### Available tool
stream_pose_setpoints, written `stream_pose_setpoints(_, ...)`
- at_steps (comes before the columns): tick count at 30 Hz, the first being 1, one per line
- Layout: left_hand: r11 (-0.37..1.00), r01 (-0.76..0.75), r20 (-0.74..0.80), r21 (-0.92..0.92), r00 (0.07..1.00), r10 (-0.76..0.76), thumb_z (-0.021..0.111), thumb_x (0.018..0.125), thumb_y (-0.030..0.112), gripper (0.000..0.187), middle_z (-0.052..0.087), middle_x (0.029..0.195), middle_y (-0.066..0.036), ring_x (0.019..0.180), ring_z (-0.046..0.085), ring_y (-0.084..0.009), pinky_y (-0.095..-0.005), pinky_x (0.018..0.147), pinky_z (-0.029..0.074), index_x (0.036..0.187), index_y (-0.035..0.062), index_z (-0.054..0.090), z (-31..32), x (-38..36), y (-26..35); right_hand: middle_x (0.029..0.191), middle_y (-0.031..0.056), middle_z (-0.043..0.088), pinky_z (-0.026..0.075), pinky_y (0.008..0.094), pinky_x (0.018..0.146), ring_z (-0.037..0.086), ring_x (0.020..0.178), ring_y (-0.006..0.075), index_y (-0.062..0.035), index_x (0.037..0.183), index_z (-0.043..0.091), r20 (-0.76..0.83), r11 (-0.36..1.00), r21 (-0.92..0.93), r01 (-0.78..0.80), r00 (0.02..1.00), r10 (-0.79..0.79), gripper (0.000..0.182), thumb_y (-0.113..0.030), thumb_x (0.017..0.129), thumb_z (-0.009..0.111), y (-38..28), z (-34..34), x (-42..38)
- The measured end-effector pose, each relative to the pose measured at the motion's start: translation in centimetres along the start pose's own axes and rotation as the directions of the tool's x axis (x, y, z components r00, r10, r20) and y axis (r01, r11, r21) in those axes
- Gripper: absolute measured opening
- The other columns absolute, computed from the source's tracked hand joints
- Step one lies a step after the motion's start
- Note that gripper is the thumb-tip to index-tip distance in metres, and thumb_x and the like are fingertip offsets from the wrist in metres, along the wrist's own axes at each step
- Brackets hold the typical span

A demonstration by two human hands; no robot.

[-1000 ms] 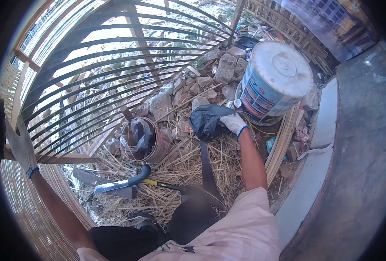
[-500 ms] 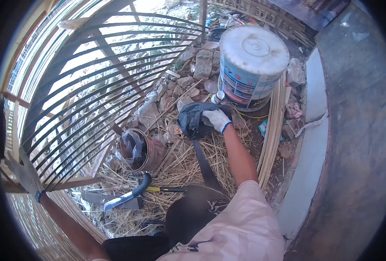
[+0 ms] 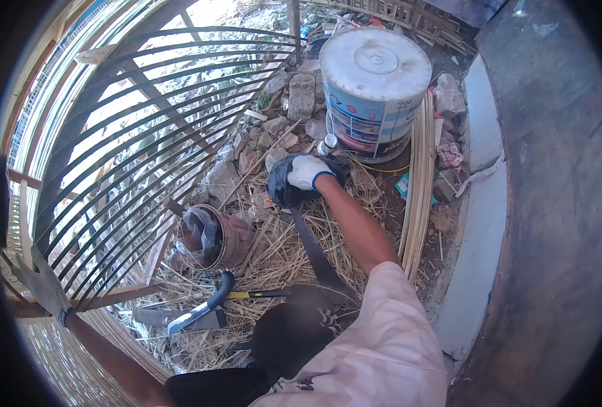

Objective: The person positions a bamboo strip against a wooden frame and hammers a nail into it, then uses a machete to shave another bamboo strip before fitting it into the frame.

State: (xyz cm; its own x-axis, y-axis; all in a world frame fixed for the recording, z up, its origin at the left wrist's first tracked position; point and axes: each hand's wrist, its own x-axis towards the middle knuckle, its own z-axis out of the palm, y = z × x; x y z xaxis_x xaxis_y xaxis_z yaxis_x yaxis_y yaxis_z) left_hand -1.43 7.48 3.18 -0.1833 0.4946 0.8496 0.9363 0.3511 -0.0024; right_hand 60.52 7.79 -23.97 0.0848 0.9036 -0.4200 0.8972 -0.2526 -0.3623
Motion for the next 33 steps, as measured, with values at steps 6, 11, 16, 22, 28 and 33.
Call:
stream_pose_setpoints(6, 1.000, 0.022, 0.044, -0.017, 0.999, -0.021, 0.040, 0.104, 0.068, 0.081, 0.018, 0.172, -0.025, 0.159, 0.021, -0.0391, -0.0506, 0.128, 0.025, 0.165, 0.0144, 0.033, -0.9, 0.0, 0.6, 0.119, 0.0254, 0.073, 0.051, 0.0459, 0.099, 0.070, 0.113, 0.0392, 0.0027, 0.122, 0.072, 0.243, 0.967, 0.016, 0.253, 0.937, -0.250, 0.074, -0.062, 0.097, 0.046, -6.8, -2.7, 5.3)
stream_pose_setpoints(11, 1.000, -0.024, 0.015, 0.000, 1.000, 0.024, 0.038, 0.102, 0.074, 0.086, 0.020, 0.172, -0.023, 0.160, 0.021, -0.0373, -0.0508, 0.127, 0.028, 0.165, 0.0156, 0.034, -0.1, 0.2, -0.8, 0.125, 0.0254, 0.071, 0.048, 0.0463, 0.105, 0.067, 0.119, 0.0393, -0.0012, 0.124, 0.073, 0.245, 0.980, -0.084, 0.182, 0.957, -0.157, 0.069, -0.059, 0.097, 0.047, -8.1, -0.8, 6.1)
stream_pose_setpoints(16, 0.999, -0.048, 0.006, -0.001, 0.999, 0.048, 0.040, 0.102, 0.073, 0.085, 0.022, 0.172, -0.024, 0.159, 0.023, -0.0372, -0.0491, 0.128, 0.028, 0.164, 0.0145, 0.035, -0.5, 0.0, -0.5, 0.125, 0.0235, 0.072, 0.054, 0.0483, 0.102, 0.069, 0.118, 0.0404, -0.0029, 0.114, 0.076, -0.012, 1.000, -0.026, 0.015, 1.000, -0.015, 0.036, -0.025, 0.091, 0.059, -2.4, 5.0, 9.2)
stream_pose_setpoints(22, 0.999, -0.038, -0.018, 0.024, 0.999, 0.038, 0.037, 0.101, 0.076, 0.087, 0.021, 0.172, -0.021, 0.160, 0.023, -0.0360, -0.0498, 0.127, 0.031, 0.164, 0.0167, 0.035, 0.0, -0.3, -0.5, 0.114, 0.0203, 0.075, 0.059, 0.0502, 0.086, 0.074, 0.104, 0.0366, -0.0090, 0.103, 0.078, -0.364, 0.993, -0.012, 0.122, 0.924, -0.118, 0.027, -0.021, 0.099, 0.055, 2.9, 10.7, 11.1)
stream_pose_setpoints(28, 0.999, -0.036, -0.015, 0.035, 0.999, 0.037, 0.037, 0.101, 0.075, 0.086, 0.020, 0.173, -0.019, 0.160, 0.022, -0.0351, -0.0496, 0.128, 0.032, 0.164, 0.0178, 0.035, -0.2, -0.4, -0.5, 0.100, 0.0160, 0.078, 0.061, 0.0455, 0.078, 0.077, 0.089, 0.0314, -0.0121, 0.095, 0.080, -0.459, 0.959, -0.279, 0.046, 0.871, -0.175, 0.023, -0.020, 0.095, 0.058, 0.0, 13.9, 10.5)
stream_pose_setpoints(33, 0.998, 0.024, 0.047, -0.054, 0.999, -0.021, 0.045, 0.104, 0.066, 0.079, 0.020, 0.173, -0.019, 0.161, 0.019, -0.0341, -0.0485, 0.130, 0.027, 0.164, 0.0157, 0.036, -1.3, -0.7, 0.3, 0.103, 0.0163, 0.079, 0.061, 0.0447, 0.078, 0.078, 0.091, 0.0312, -0.0112, 0.099, 0.080, -0.395, 0.984, -0.175, -0.040, 0.918, -0.033, 0.024, -0.019, 0.095, 0.058, -1.4, 13.7, 9.8)
